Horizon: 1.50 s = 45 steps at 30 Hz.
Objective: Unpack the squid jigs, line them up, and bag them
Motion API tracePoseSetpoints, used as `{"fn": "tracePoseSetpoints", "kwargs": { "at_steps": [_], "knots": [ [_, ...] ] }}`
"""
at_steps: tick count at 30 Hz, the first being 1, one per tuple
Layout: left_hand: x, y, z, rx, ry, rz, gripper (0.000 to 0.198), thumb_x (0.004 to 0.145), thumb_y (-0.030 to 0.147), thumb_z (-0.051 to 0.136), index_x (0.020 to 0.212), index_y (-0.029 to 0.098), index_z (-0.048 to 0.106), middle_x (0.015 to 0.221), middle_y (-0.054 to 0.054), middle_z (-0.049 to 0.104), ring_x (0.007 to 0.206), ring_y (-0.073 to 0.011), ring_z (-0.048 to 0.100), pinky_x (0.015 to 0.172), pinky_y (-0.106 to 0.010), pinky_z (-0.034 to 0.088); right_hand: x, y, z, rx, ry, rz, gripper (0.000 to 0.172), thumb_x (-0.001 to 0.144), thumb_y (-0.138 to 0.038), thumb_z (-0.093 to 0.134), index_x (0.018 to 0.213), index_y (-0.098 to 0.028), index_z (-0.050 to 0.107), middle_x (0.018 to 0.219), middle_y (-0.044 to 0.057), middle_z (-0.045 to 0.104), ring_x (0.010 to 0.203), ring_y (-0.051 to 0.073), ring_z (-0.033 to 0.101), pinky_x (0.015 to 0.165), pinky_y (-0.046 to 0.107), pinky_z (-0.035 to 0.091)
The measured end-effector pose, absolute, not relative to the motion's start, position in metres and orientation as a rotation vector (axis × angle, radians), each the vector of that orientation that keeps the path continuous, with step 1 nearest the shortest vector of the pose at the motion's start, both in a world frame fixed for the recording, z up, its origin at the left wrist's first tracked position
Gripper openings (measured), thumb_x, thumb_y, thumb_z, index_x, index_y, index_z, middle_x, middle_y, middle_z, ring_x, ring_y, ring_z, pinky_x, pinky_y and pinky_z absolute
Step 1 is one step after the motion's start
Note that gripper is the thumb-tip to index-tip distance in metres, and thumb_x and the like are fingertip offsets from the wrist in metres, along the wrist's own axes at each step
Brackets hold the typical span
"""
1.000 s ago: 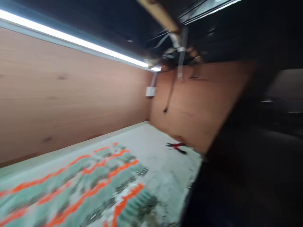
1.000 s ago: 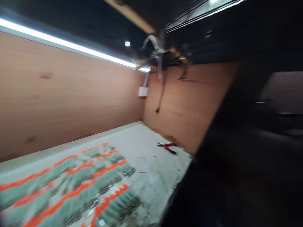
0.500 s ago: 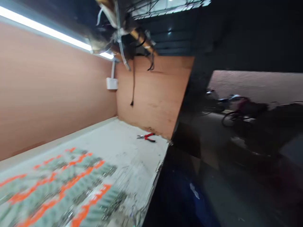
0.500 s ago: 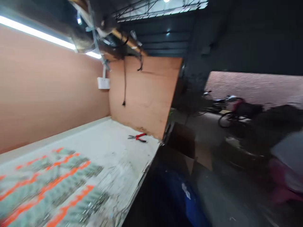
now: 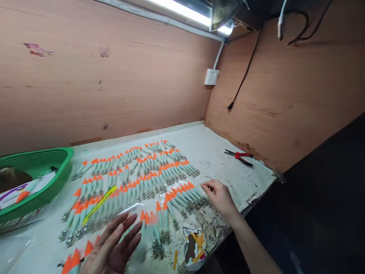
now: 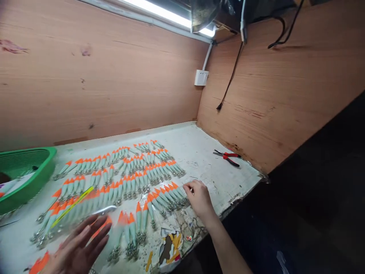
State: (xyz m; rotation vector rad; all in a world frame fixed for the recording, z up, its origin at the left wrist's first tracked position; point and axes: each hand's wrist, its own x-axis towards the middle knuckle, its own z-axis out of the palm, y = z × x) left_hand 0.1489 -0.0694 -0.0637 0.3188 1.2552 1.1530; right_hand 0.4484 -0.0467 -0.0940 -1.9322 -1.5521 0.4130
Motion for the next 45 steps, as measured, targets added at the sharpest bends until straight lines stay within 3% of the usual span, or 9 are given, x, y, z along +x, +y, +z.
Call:
{"fn": "tracePoseSetpoints", "kwargs": {
  "at_steps": [5, 10, 17, 26, 30, 36, 41, 45],
  "knots": [
    [0.163, -0.054, -0.034, 0.288, 1.185, 1.137, 0.023, 0.082, 0.014, 0.054, 0.101, 0.017, 0.067, 0.112, -0.01, 0.069, 0.097, -0.0261, 0.068, 0.076, -0.036, 0.061, 0.437, 0.001, -0.088, -2.036, -1.672, 0.616, 0.015, 0.068, -0.014, 0.06, 0.054, -0.016, 0.065, 0.055, 0.003, 0.062, 0.056, 0.014, 0.054, 0.053, 0.024, 0.032],
    [0.153, -0.042, -0.038, 0.262, 1.15, 1.173, 0.018, 0.083, 0.011, 0.054, 0.093, 0.012, 0.068, 0.108, -0.014, 0.07, 0.096, -0.0253, 0.068, 0.08, -0.035, 0.06, 0.448, -0.003, -0.089, -2.135, -1.644, 0.709, 0.017, 0.059, -0.008, 0.06, 0.045, -0.017, 0.056, 0.046, 0.0, 0.055, 0.05, 0.012, 0.049, 0.049, 0.024, 0.027],
    [0.145, -0.027, -0.037, 0.329, 1.178, 1.204, 0.023, 0.082, 0.004, 0.05, 0.095, 0.016, 0.065, 0.106, -0.01, 0.07, 0.094, -0.0227, 0.069, 0.084, -0.035, 0.058, 0.462, -0.041, -0.102, -2.075, -1.498, 0.819, 0.016, 0.071, -0.023, 0.054, 0.058, -0.016, 0.06, 0.057, 0.001, 0.061, 0.058, 0.014, 0.053, 0.055, 0.024, 0.035],
    [0.166, -0.024, -0.035, 0.317, 1.07, 1.143, 0.018, 0.086, 0.011, 0.049, 0.097, 0.012, 0.063, 0.108, -0.015, 0.069, 0.098, -0.0257, 0.068, 0.086, -0.039, 0.057, 0.458, -0.057, -0.125, -1.904, -1.273, 0.811, 0.017, 0.066, -0.033, 0.057, 0.071, -0.017, 0.057, 0.066, 0.003, 0.061, 0.06, 0.015, 0.055, 0.058, 0.026, 0.043],
    [0.169, -0.023, -0.04, 0.304, 1.073, 1.12, 0.02, 0.088, 0.009, 0.048, 0.1, 0.011, 0.063, 0.108, -0.015, 0.069, 0.095, -0.025, 0.069, 0.084, -0.038, 0.058, 0.456, -0.06, -0.126, -1.795, -1.186, 0.769, 0.027, 0.065, -0.04, 0.062, 0.078, -0.018, 0.054, 0.071, 0.003, 0.061, 0.065, 0.016, 0.057, 0.06, 0.027, 0.046],
    [0.169, -0.025, -0.047, 0.346, 1.073, 1.108, 0.027, 0.088, 0.005, 0.049, 0.111, 0.012, 0.059, 0.111, -0.014, 0.068, 0.095, -0.0226, 0.069, 0.081, -0.032, 0.059, 0.452, -0.061, -0.129, -1.622, -0.964, 0.813, 0.046, 0.056, -0.051, 0.075, 0.082, -0.014, 0.064, 0.073, 0.007, 0.064, 0.067, 0.018, 0.06, 0.059, 0.029, 0.049],
    [0.166, -0.026, -0.048, 0.317, 1.038, 1.103, 0.018, 0.089, 0.009, 0.049, 0.1, 0.008, 0.063, 0.112, -0.016, 0.068, 0.097, -0.0237, 0.068, 0.078, -0.031, 0.06, 0.451, -0.06, -0.124, -1.577, -0.852, 0.748, 0.053, 0.05, -0.057, 0.079, 0.079, -0.013, 0.068, 0.073, 0.009, 0.067, 0.066, 0.02, 0.061, 0.058, 0.03, 0.053],
    [0.166, -0.024, -0.05, 0.265, 1.009, 1.125, 0.016, 0.089, 0.011, 0.052, 0.09, 0.007, 0.067, 0.104, -0.016, 0.07, 0.09, -0.0222, 0.07, 0.077, -0.03, 0.06, 0.434, -0.076, -0.097, -1.512, -0.937, 0.668, 0.04, 0.062, -0.047, 0.077, 0.085, -0.016, 0.07, 0.077, 0.007, 0.067, 0.068, 0.018, 0.063, 0.06, 0.027, 0.056]
  ]
}}
